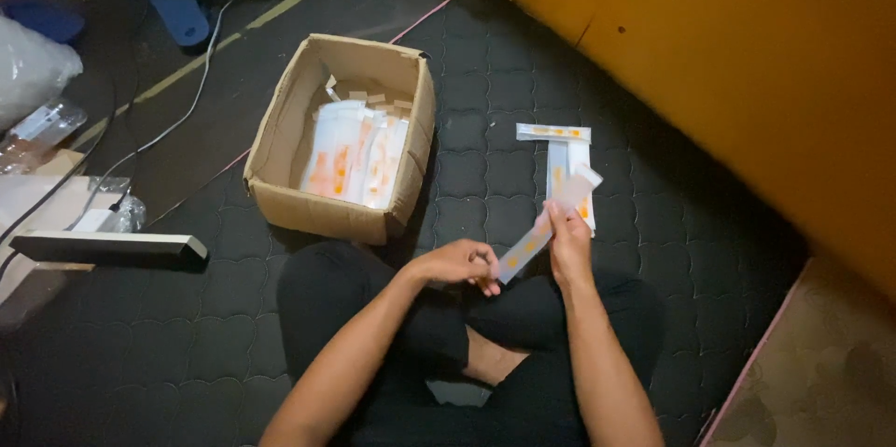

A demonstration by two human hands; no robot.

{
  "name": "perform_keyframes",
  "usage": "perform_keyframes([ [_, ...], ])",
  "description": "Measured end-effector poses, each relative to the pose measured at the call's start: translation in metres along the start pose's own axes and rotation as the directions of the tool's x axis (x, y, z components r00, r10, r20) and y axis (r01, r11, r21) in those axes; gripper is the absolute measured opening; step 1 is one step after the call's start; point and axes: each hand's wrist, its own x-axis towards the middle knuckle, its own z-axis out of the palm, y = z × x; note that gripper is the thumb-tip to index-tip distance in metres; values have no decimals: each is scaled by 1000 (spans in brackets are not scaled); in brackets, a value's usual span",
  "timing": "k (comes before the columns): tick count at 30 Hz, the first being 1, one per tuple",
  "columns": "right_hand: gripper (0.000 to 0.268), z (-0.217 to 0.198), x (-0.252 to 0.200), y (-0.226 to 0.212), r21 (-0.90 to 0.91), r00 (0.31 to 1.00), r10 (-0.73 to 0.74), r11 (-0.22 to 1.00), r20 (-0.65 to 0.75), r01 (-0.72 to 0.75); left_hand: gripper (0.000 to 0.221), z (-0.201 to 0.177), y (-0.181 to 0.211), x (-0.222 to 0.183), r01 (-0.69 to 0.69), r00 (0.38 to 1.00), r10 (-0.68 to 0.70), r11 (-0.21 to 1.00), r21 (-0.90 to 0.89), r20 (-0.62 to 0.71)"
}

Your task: The person is taking plastic sleeves out of a cardboard box and arranging them in a specific pattern on the floor.

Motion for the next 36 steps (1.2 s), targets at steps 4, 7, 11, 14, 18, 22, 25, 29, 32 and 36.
perform_keyframes([
  [4, 18, 6, -10, -1, -83, 998, -25, 996, 58, 29, 33, 0, 10, -1, -63, 992, 58, 997, -41, -110],
  [7, 15, 10, -14, 4, -273, 981, 94, 961, 171, -44, 48, -14, -1, 20, -179, 943, 160, 983, -39, -293],
  [11, 14, 18, -19, 9, -457, 944, 197, 887, 263, -58, 28, -26, -13, 48, -293, 796, 263, 956, 33, -546],
  [14, 15, 15, -14, 19, -545, 938, 230, 837, 260, -55, 19, -35, -19, 65, -339, 747, 324, 937, 87, -580],
  [18, 15, 14, -19, 11, -459, 923, 238, 885, 303, -77, 18, -31, -7, 69, -301, 705, 296, 948, 106, -645],
  [22, 16, 12, -24, 15, -403, 901, 225, 913, 371, -62, 17, -48, 7, 79, -281, 655, 292, 950, 133, -697],
  [25, 17, 12, -28, 15, -384, 879, 217, 922, 424, -42, 18, -65, 19, 82, -263, 626, 291, 952, 156, -723],
  [29, 20, 10, -22, 30, -355, 813, 314, 924, 490, -143, 17, -80, 33, 85, -218, 521, 301, 952, 216, -799],
  [32, 21, 15, -24, 23, -361, 763, 367, 913, 531, -188, 16, -91, 37, 88, -227, 480, 291, 953, 203, -828],
  [36, 22, 18, -25, 15, -347, 751, 376, 915, 543, -207, 15, -96, 34, 97, -188, 456, 278, 959, 213, -846],
])
